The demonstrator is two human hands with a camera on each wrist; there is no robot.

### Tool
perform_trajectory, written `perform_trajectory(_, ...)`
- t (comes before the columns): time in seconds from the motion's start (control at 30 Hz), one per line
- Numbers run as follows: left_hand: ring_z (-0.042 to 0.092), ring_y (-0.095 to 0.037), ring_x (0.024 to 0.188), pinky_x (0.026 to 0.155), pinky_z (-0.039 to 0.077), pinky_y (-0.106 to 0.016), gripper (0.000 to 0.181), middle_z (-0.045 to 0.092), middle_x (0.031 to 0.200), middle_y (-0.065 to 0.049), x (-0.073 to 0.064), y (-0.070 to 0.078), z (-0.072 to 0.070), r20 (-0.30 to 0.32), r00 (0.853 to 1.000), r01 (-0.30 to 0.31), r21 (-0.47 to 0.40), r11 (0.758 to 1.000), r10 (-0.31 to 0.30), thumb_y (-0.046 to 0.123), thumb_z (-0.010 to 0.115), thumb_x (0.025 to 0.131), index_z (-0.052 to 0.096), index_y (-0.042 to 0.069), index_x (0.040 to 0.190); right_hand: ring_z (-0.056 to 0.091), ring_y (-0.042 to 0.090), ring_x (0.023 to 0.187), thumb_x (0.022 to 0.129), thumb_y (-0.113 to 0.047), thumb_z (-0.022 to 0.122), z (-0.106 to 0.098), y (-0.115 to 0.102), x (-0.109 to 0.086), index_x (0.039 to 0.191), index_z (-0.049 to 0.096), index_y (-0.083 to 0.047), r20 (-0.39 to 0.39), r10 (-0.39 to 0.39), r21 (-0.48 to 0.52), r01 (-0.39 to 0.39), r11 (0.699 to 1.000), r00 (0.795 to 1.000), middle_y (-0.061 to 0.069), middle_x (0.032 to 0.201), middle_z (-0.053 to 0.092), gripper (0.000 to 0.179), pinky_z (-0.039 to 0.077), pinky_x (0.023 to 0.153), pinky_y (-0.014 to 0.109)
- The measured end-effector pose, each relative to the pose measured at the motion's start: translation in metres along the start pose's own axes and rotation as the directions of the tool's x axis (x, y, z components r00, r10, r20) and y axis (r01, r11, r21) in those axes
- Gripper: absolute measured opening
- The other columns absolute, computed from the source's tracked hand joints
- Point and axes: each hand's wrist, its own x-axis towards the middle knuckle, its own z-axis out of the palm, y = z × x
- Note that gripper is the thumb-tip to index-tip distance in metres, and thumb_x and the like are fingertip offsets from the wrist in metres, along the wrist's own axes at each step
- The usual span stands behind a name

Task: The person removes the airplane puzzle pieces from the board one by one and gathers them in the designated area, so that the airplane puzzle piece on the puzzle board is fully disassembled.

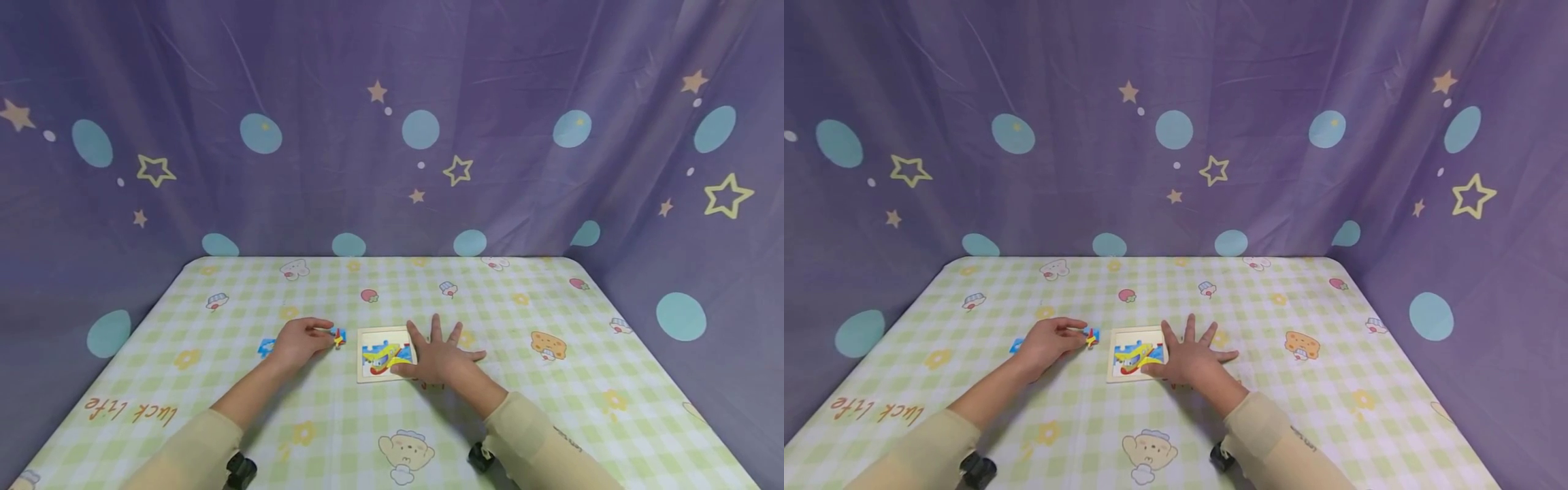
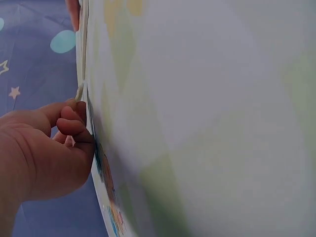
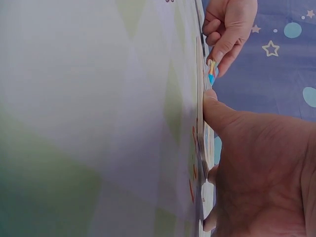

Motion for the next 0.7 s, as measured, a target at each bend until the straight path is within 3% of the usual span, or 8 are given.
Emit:
perform_trajectory(0.33, 0.057, -0.02, 0.078, 0.064, 0.049, -0.029, 0.031, 0.066, 0.097, -0.009, -0.0021, -0.0039, -0.0046, 0.011, 1.0, 0.001, 0.011, 1.0, -0.001, 0.004, 0.073, 0.09, 0.07, 0.0, 0.121, -0.008, 0.057, 0.146, 0.083, -0.08, 0.056, 0.0003, -0.0015, -0.0008, 0.162, 0.013, -0.041, -0.003, 0.005, -0.009, -0.005, 1.0, 1.0, 0.014, 0.168, -0.003, 0.098, 0.015, 0.082, 0.093)
perform_trajectory(0.57, 0.055, -0.023, 0.085, 0.068, 0.049, -0.029, 0.034, 0.063, 0.098, -0.009, -0.0016, -0.0033, -0.004, -0.027, 0.999, -0.026, 0.058, 0.998, 0.028, 0.004, 0.076, 0.087, 0.069, 0.001, 0.119, -0.008, 0.058, 0.145, 0.083, -0.08, 0.057, 0.0, -0.0014, -0.0009, 0.162, 0.014, -0.04, -0.005, 0.003, -0.005, -0.003, 1.0, 1.0, 0.015, 0.168, -0.003, 0.098, 0.014, 0.083, 0.093)
perform_trajectory(0.7, 0.055, -0.023, 0.085, 0.069, 0.05, -0.03, 0.031, 0.061, 0.1, -0.01, -0.0021, -0.001, -0.003, -0.031, 0.999, -0.02, 0.034, 0.999, 0.021, 0.006, 0.073, 0.089, 0.068, 0.001, 0.12, -0.008, 0.057, 0.146, 0.083, -0.08, 0.056, 0.0005, -0.0008, -0.0001, 0.162, 0.014, -0.04, -0.004, 0.001, -0.007, -0.001, 1.0, 1.0, 0.015, 0.168, -0.004, 0.098, 0.01, 0.086, 0.092)
